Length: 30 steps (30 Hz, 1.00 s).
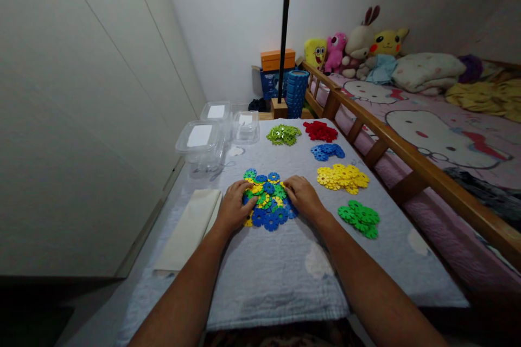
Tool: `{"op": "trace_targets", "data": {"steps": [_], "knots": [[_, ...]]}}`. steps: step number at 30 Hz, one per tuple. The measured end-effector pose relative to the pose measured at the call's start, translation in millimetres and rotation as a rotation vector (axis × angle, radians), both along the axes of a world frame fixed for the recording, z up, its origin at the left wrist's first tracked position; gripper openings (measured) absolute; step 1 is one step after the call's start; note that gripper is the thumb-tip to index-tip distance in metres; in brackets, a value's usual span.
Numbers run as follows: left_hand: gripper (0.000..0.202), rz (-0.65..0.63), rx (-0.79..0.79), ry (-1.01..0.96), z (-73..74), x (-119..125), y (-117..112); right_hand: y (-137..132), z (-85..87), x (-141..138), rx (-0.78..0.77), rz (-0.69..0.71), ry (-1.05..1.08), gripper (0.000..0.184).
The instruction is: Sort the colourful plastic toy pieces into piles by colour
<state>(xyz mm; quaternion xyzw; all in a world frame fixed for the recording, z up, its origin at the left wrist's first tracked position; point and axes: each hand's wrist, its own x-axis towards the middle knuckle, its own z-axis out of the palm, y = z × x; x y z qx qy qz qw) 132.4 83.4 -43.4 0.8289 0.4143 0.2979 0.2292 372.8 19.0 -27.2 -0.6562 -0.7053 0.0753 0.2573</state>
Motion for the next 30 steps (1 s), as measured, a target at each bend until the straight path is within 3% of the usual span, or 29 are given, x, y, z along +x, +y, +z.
{"op": "trace_targets", "data": {"steps": [4,9,14,22,30], "knots": [[0.032,-0.002,0.003,-0.011,0.4,0,0,-2,4.5,17,0.131,-0.115,0.049,0.023],[0.032,-0.007,0.014,-0.010,-0.2,0,0,-16,21.8,71,0.281,-0.345,0.073,0.024],[0.032,-0.004,0.018,-0.013,-0.1,0,0,-33,29.1,109,0.195,-0.641,0.170,0.026],[0.032,0.000,0.019,-0.010,0.2,-1,0,-30,19.1,113,0.097,-0.642,0.102,0.018],[0.032,-0.002,0.015,-0.007,-0.1,-1,-1,-30,14.6,115,0.198,-0.621,-0.074,0.030]]}}
